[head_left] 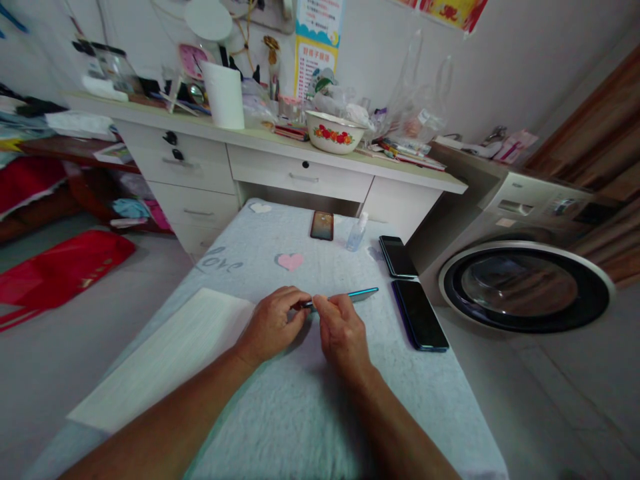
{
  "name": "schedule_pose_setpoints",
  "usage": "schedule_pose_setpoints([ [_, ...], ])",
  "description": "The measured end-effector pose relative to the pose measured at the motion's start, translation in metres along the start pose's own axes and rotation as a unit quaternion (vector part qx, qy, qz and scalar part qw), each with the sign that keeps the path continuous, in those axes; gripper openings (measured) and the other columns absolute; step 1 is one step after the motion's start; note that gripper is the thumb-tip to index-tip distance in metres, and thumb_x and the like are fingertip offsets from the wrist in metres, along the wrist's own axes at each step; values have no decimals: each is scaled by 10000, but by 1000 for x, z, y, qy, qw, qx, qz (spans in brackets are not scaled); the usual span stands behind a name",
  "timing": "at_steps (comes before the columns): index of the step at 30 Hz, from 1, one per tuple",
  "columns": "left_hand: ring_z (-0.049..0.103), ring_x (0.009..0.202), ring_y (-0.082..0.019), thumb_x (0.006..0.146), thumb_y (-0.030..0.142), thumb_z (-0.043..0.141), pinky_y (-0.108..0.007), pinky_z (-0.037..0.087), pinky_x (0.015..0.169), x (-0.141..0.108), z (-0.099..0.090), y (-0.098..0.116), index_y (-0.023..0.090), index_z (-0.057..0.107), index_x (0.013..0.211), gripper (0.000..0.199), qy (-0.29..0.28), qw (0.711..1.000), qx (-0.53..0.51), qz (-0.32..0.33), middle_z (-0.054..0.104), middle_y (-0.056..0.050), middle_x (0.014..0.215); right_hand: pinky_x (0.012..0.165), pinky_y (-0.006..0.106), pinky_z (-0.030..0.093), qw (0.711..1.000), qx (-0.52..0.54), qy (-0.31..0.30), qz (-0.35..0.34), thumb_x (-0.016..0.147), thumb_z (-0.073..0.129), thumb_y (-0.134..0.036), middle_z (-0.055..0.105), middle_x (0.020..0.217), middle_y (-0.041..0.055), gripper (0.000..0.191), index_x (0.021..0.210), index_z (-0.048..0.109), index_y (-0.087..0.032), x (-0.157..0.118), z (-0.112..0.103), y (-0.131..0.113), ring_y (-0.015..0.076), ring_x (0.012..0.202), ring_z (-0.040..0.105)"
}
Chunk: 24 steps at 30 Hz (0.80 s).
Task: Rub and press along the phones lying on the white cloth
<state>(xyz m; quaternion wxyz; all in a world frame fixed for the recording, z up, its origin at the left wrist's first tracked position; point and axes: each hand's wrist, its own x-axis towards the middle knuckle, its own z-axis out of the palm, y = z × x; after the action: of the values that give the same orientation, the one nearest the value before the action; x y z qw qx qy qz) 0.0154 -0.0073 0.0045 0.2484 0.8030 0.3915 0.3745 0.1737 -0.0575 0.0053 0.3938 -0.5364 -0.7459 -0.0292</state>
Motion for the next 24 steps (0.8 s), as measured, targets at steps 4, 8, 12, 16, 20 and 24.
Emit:
schedule_pose_setpoints([
  [4,578,796,-156,806,118,547,-273,465,729,0,0,1,194,642,874,139,-2,1000,-17,-1,624,-13,825,652,211,457,999,12,-26,-19,937,387,-152,541,875,49,312,1128,624,-224,0,0,-6,137,744,536],
  [8,582,787,-150,797,111,550,-263,465,721,0,-1,3,193,646,867,144,-5,1000,-25,-1,632,-9,823,651,206,462,999,16,-36,-19,935,395,-156,540,876,47,313,1130,628,-230,0,0,-5,133,741,542],
  [12,576,754,-144,806,126,553,-265,460,705,0,-1,2,192,640,881,133,-6,1000,-8,-3,618,-6,802,672,209,463,1000,11,-21,-4,932,395,-154,535,866,38,311,1099,647,-230,0,-3,2,127,740,541],
  [16,580,736,-139,804,140,565,-261,454,700,0,-1,2,193,637,880,118,-10,1000,2,-1,615,0,790,677,225,461,1000,1,3,25,913,392,-121,538,879,45,334,1095,659,-207,0,-9,15,132,743,543],
  [20,587,730,-142,793,142,568,-262,453,694,1,-2,4,189,640,884,126,-1,1000,14,0,620,1,778,690,234,458,998,-7,21,59,919,391,-135,540,896,49,340,1121,658,-195,-1,-16,28,132,751,545],
  [24,591,721,-140,782,127,562,-260,455,690,2,-3,4,186,641,866,129,5,1000,16,-2,628,1,772,690,240,449,995,-39,47,83,930,390,-176,535,878,44,331,1104,671,-201,0,-22,38,138,754,540],
])
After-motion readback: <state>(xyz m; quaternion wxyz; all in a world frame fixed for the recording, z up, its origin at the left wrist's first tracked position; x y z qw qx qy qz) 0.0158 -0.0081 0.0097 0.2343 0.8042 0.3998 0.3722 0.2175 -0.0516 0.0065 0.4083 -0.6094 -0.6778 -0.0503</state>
